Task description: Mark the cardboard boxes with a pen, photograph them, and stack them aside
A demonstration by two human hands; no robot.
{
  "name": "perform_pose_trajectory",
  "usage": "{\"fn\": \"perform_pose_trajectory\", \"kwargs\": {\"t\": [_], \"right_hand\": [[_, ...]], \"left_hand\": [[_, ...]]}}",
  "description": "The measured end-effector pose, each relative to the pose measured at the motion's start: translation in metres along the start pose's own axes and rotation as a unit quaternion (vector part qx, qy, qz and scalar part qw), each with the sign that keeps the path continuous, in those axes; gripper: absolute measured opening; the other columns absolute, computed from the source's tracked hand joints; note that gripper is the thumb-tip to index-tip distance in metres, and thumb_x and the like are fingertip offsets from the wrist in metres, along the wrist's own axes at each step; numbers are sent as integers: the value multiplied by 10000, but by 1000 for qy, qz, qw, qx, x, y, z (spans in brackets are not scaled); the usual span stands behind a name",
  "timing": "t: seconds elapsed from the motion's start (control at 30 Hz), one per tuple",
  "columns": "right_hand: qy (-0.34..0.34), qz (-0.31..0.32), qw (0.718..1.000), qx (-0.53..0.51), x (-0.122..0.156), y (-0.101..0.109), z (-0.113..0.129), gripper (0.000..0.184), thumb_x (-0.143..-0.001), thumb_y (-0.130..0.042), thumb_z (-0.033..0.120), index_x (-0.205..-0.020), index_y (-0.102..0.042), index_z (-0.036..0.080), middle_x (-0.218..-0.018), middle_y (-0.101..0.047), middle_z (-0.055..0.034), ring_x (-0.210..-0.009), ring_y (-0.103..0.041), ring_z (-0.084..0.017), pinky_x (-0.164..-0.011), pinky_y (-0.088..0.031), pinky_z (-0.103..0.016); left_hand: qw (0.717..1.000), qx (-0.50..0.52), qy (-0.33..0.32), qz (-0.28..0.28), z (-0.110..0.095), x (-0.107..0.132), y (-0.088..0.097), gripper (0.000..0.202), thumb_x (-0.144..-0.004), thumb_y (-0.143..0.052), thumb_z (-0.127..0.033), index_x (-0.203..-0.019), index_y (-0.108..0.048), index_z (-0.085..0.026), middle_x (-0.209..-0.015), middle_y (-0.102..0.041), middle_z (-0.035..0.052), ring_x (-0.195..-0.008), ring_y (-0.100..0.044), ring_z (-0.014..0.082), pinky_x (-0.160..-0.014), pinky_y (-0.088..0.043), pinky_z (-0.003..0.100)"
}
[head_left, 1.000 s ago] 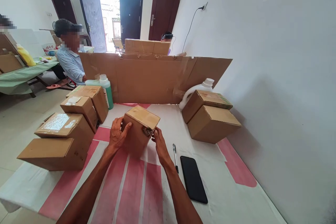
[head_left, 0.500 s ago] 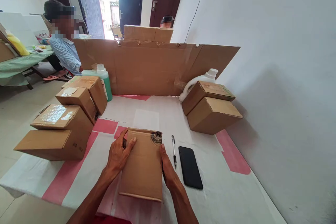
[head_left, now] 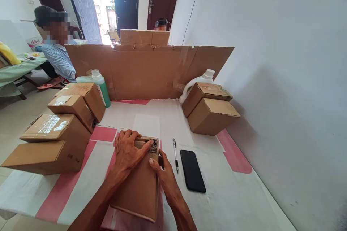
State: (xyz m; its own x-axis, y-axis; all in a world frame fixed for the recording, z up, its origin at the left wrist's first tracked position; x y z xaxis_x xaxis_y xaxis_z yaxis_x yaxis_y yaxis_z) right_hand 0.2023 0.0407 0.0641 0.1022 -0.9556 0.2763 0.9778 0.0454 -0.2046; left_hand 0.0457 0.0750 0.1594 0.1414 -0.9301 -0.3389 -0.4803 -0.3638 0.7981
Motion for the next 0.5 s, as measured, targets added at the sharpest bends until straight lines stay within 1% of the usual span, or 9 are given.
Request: {"fn": "perform_pose_trajectory", "kwargs": {"t": [0.07, 0.13, 0.2, 0.27, 0.33, 0.4, 0.5], "right_hand": [[-2, -8, 1000, -11, -1, 2, 2, 721, -800, -710, 641, -1403, -573, 271, -1450, -596, -100, -1340, -542, -345, -1075, -478, -502], [-13, -29, 999, -14, -5, 5, 2, 725, -816, -668, 670, -1413, -560, 273, -1489, -560, -93, -1348, -535, -323, -1093, -456, -474], [-33, -43, 998, -10, -9, 6, -4, 755, -798, -693, 657, -1431, -544, 274, -1527, -520, -90, -1345, -536, -307, -1097, -443, -438], [-54, -49, 997, -8, -12, 5, -14, 741, -776, -730, 613, -1414, -565, 274, -1525, -522, -83, -1334, -539, -301, -1089, -438, -411], [-64, -59, 996, -10, -16, 3, -25, 649, -784, -721, 577, -1347, -621, 271, -1456, -585, -71, -1310, -546, -296, -1066, -445, -393], [-57, -64, 996, -6, -19, 1, -33, 528, -809, -680, 557, -1244, -678, 257, -1334, -662, -61, -1255, -568, -286, -1025, -460, -374], [-39, -37, 999, 6, -21, -4, -37, 426, -859, -600, 572, -1096, -718, 239, -1159, -721, -44, -1123, -613, -262, -950, -480, -356]], "left_hand": [[1000, -23, -12, 0, -3, 4, -2, 338, -808, -725, -579, -843, -715, -243, -927, -732, 63, -951, -629, 304, -873, -445, 468], [999, -46, -29, 7, -3, 11, -4, 333, -816, -711, -576, -829, -720, -244, -916, -738, 60, -941, -640, 306, -856, -431, 469], [998, -56, -35, 17, 2, 18, -5, 332, -844, -680, -570, -855, -738, -244, -941, -743, 61, -960, -648, 314, -853, -424, 473], [998, -47, -30, 42, 11, 23, -7, 327, -883, -637, -554, -909, -754, -250, -967, -745, 57, -981, -652, 314, -851, -428, 470], [996, -41, -20, 79, 20, 27, -11, 325, -907, -601, -543, -938, -759, -261, -974, -745, 50, -995, -652, 317, -848, -432, 469], [993, -50, -11, 107, 27, 29, -18, 339, -914, -579, -548, -948, -758, -262, -980, -745, 52, -1006, -646, 326, -859, -428, 482], [988, -69, 6, 141, 33, 29, -30, 409, -902, -560, -609, -937, -748, -247, -996, -742, 71, -1017, -634, 342, -867, -422, 495]]}}
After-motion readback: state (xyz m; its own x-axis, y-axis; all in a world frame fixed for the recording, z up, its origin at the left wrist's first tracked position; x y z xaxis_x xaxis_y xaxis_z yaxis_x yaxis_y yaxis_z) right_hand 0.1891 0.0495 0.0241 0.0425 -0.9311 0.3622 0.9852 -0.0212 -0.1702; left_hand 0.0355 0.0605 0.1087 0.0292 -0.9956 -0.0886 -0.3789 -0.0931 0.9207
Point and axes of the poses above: each hand's wrist, its own x-axis away from the middle knuckle, its own y-axis out of the back of the hand, z = x × y, the point moved 6 cm from there along -x, towards the middle knuckle
